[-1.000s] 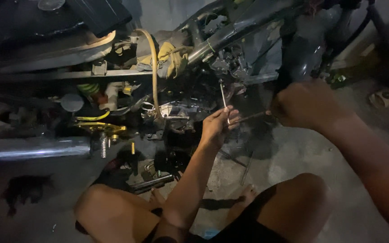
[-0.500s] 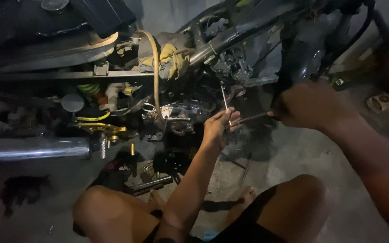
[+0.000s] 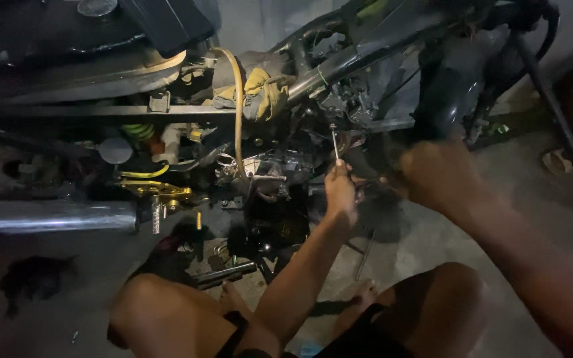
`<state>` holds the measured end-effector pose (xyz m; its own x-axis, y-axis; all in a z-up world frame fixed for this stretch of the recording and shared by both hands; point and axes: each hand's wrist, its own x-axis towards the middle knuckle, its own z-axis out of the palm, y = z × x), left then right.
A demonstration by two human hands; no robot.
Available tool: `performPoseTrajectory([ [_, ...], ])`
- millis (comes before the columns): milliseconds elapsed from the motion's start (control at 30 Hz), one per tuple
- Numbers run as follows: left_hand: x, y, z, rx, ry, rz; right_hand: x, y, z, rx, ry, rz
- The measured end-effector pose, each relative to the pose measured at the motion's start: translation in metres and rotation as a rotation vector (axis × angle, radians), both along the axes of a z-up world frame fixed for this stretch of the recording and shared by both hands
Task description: Repairing a motorcycle engine using a T-handle wrench and a screwdriver
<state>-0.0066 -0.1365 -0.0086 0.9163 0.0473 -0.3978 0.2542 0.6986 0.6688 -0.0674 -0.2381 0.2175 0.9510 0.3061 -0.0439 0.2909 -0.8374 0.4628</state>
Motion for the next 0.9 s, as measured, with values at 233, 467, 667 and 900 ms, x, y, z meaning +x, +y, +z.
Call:
performPoseTrajectory([
  [233,0.001,-0.005,0.010,0.116,0.071,0.074,-0.046,-0.028,-0.089,0.973,-0.881,0.321],
  [467,0.018,-0.017,-0.018,0.139,0.037,0.124,-0.046,-0.078,-0.170,2.028,-1.270,-0.108],
  [667,0.008,-0.016,-0.010,0.170,0.086,0.110,-0.017,-0.075,-0.112,1.331,-1.371,0.094],
  [900,0.001,-0.004,-0.003,0.072,0.094,-0.026,-0.014,-0.046,-0.026,0.651,-1.307,0.213],
])
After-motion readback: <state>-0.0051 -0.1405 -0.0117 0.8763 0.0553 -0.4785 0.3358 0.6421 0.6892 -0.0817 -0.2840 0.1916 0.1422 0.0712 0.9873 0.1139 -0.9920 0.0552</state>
